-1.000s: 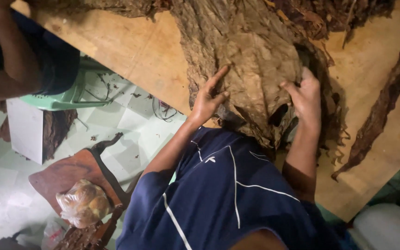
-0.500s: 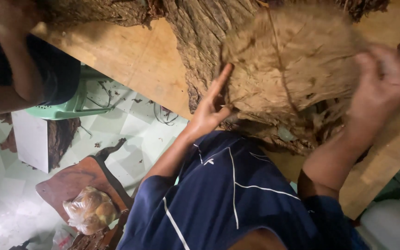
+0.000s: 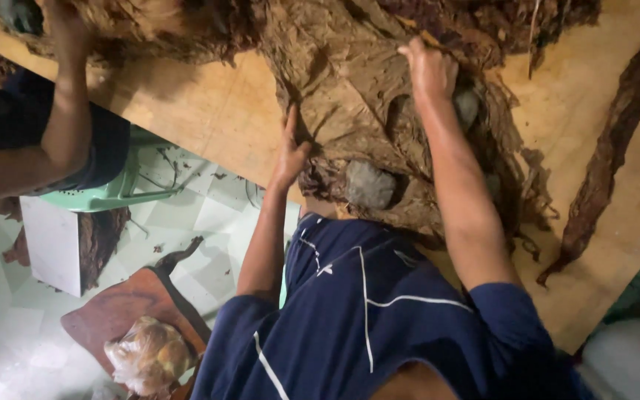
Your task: The person uses smooth stones to press and flatten large dried cocoa sheets on a wooden table. They repeatedly lift, reposition, and smooth the sheets while moving the stones across the surface. A second person works alongside on a separate sheet.
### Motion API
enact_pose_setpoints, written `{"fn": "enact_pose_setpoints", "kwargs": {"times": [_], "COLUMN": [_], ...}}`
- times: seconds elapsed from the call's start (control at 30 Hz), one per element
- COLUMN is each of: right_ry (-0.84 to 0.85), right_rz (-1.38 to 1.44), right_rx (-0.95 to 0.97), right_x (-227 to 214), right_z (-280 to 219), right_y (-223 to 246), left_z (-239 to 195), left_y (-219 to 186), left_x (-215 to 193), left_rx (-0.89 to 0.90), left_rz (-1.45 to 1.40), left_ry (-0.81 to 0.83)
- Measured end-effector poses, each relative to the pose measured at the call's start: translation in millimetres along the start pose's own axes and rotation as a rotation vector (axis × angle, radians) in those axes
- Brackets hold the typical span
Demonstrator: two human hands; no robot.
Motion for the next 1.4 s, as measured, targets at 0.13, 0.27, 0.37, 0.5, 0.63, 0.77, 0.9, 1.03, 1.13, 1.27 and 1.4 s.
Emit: {"fn": "enact_pose_setpoints", "kwargs": {"times": [0.13, 0.27, 0.37, 0.5, 0.63, 0.77, 0.9, 1.03, 1.13, 1.27, 1.4], "right_ry": [0.016, 0.173, 0.040, 0.268, 0.329, 0.409, 0.438, 0.445, 0.424, 0.313, 0.391], "right_rz": [0.002, 0.130, -0.090, 0.133, 0.100, 0.182, 0.286, 0.496, 0.639, 0.665, 0.548], "right_rx": [0.055, 0.202, 0.095, 0.125, 0.136, 0.175, 0.195, 0.227, 0.352, 0.472, 0.529], "right_x": [-3, -25, -15, -32, -18, -42, -78, -62, -41, -68, -82], "right_z": [9, 4, -2, 3, -1, 1, 5, 2, 1, 1, -9], "right_y": [-8, -13, -40, -17, -16, -3, 15, -2, -12, 8, -9], "left_z": [2, -6, -3, 13, 8, 9, 35, 63, 59, 61, 61], "left_y": [14, -8, -38, -30, -72, -207, -180, -90, -80, -74, -73], "left_x": [-4, -6, 7, 10, 20, 41, 112, 151, 154, 155, 154], "left_rx": [-0.084, -0.039, -0.010, -0.086, -0.355, -0.207, 0.090, -0.068, -0.185, -0.210, -0.230], "left_rz": [0.072, 0.106, 0.204, 0.329, 0.508, 0.544, 0.348, 1.324, 1.316, 1.259, 1.218], "left_ry": [0.001, -0.036, 0.027, 0.023, -0.088, -0.389, -0.148, 0.144, 0.289, 0.257, 0.309]}}
Point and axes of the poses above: each hand's wrist, its own z-axis towards the middle knuckle, its own x-axis out of the palm, y = z × x, the point moved 6 cm from there along z, towards the middle knuckle, and after that the axes turned 5 degrees about -x, right-handed, at the moved point
